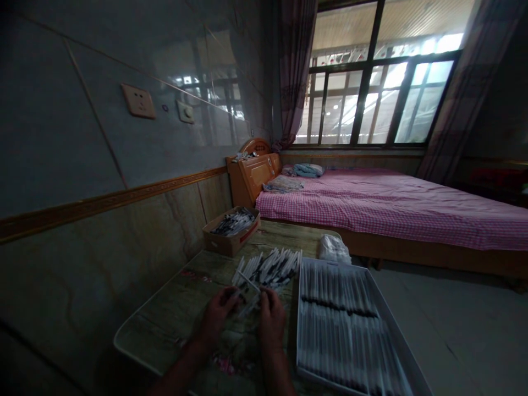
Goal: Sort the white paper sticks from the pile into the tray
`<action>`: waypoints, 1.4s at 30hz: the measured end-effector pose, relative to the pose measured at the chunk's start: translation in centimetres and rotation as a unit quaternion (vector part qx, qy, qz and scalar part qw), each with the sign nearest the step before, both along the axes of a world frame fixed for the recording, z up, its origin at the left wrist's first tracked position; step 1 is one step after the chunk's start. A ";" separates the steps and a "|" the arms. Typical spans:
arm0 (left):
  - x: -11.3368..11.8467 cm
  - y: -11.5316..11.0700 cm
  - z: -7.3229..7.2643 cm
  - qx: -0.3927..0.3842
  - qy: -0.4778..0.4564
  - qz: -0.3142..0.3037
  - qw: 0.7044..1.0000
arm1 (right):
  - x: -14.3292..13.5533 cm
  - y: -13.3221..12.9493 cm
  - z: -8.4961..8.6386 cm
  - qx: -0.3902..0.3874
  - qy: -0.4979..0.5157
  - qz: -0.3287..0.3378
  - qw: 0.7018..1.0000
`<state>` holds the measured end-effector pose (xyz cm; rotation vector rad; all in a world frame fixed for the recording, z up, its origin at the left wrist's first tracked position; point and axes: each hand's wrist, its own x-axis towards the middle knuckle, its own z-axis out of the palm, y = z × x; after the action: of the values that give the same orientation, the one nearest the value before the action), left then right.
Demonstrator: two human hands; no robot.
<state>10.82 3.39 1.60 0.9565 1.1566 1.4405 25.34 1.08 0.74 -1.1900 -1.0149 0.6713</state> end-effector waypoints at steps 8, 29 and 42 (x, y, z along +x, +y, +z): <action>-3.8 1.4 0.1 -0.030 -0.136 -0.012 0.990 | 0.1 0.3 -0.7 -0.038 -0.047 -0.001 0.998; -3.8 1.2 0.0 -0.008 -0.189 -0.042 0.981 | 0.2 0.1 -1.2 -0.056 -0.075 0.019 0.995; -3.9 1.5 -0.5 -0.008 -0.180 -0.034 0.983 | 0.4 0.2 -1.4 -0.052 -0.100 0.020 0.993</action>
<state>6.88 4.91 1.09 0.6801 0.8581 1.4742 25.73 1.28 -0.67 -1.3507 -1.1857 0.6517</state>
